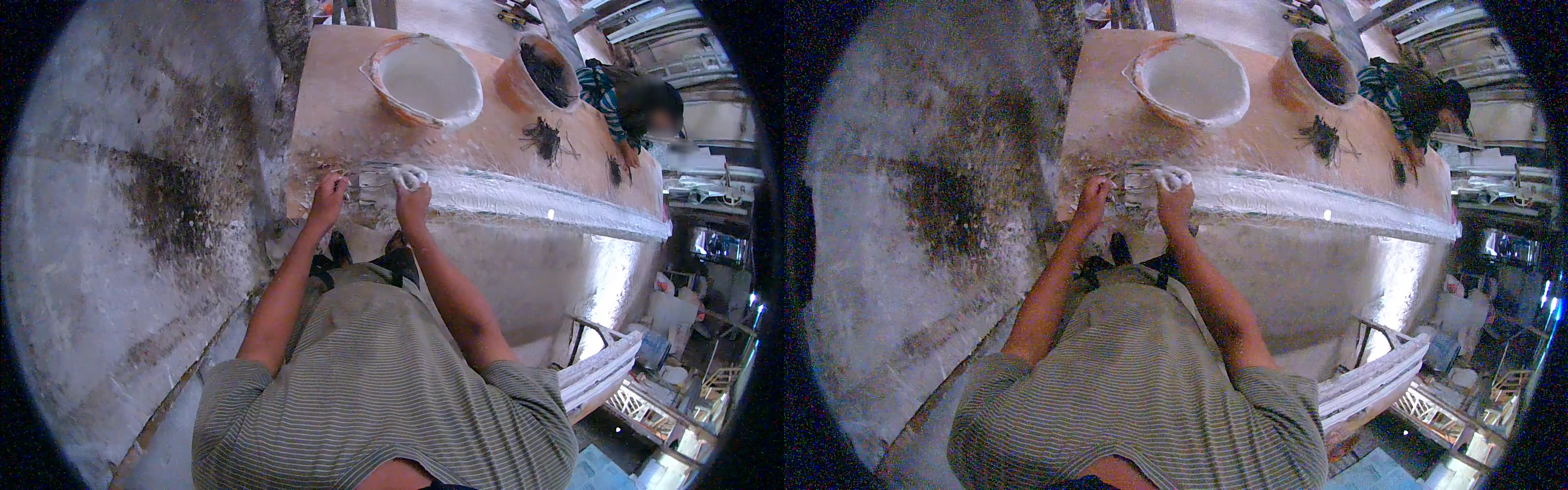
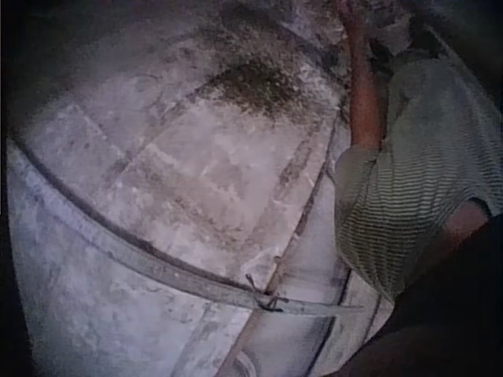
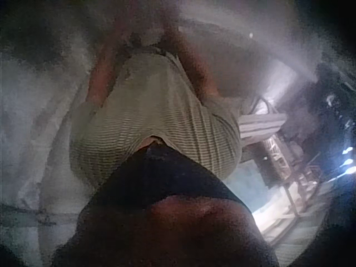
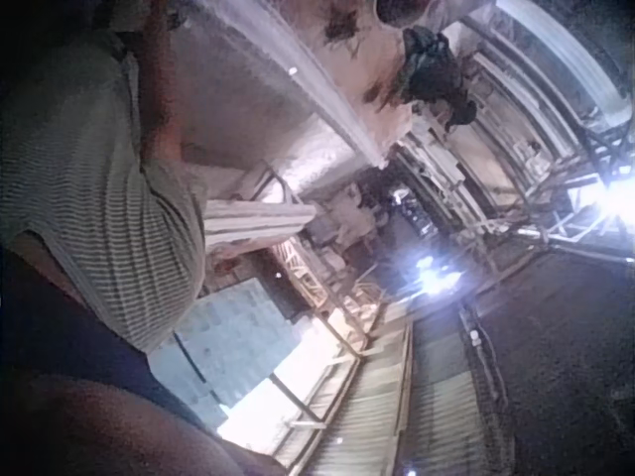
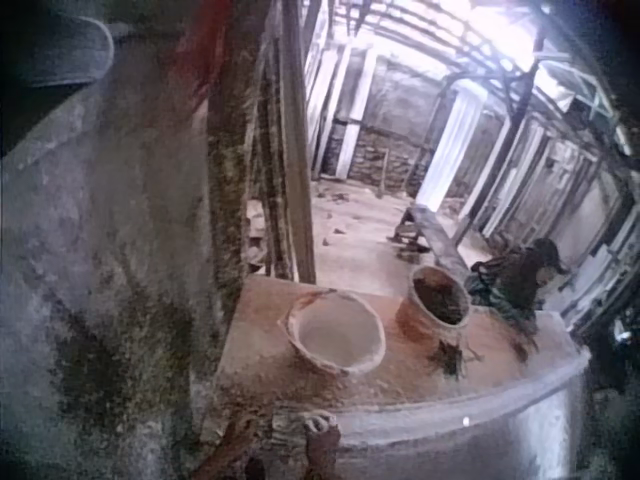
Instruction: The person applies a white paste-like substance along the edge of a large curved wooden object using their hands. They repeatedly scoop the material from a bucket and smooth it along the seam. Another person is visible working nearby on a different section.
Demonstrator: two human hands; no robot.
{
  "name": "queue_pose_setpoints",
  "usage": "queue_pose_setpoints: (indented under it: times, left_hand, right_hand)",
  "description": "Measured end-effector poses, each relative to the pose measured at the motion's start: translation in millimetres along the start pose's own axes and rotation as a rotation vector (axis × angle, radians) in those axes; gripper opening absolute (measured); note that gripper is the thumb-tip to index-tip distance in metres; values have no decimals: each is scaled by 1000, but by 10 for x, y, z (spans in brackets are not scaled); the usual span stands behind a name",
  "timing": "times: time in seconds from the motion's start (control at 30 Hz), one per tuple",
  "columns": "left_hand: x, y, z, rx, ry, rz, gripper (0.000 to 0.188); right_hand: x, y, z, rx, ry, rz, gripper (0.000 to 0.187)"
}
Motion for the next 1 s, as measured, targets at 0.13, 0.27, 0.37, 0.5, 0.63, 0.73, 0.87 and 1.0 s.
queue_pose_setpoints:
  times: [0.13, 0.27, 0.37, 0.5, 0.63, 0.73, 0.87, 1.0]
  left_hand:
    - [5, 84, -70, 12, -33, 43, 32]
    - [-15, 32, -44, 45, 58, 166, 35]
    - [-64, -172, -53, 49, 93, 158, 34]
    - [-99, -122, 4, 87, -44, 20, 35]
    - [33, 179, -83, -62, 180, 226, 36]
    - [2, 158, -116, -182, 239, 344, 36]
    - [-98, 36, -45, -503, 253, 585, 36]
    - [-243, -1, 18, -804, 322, 832, 40]
  right_hand:
    - [57, -232, 212, 197, -100, -341, 37]
    - [37, -488, 331, 379, -134, -575, 34]
    - [130, -1220, 386, 606, -83, -499, 32]
    - [202, -998, 373, 834, -167, -699, 33]
    - [461, -379, 249, 572, -204, -536, 40]
    - [624, -435, 151, 351, -37, -413, 38]
    - [512, -114, 6, 315, 116, -242, 42]
    - [329, -261, 194, 127, 112, -189, 44]
Point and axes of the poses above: each hand's wrist, its own x-axis towards the middle knuckle, its own z-axis out of the back of the hand, y = z × x, the point moved 4 cm from there along x, towards the middle knuckle, and after that the axes turned 7 degrees about z, right-handed, at the moved point
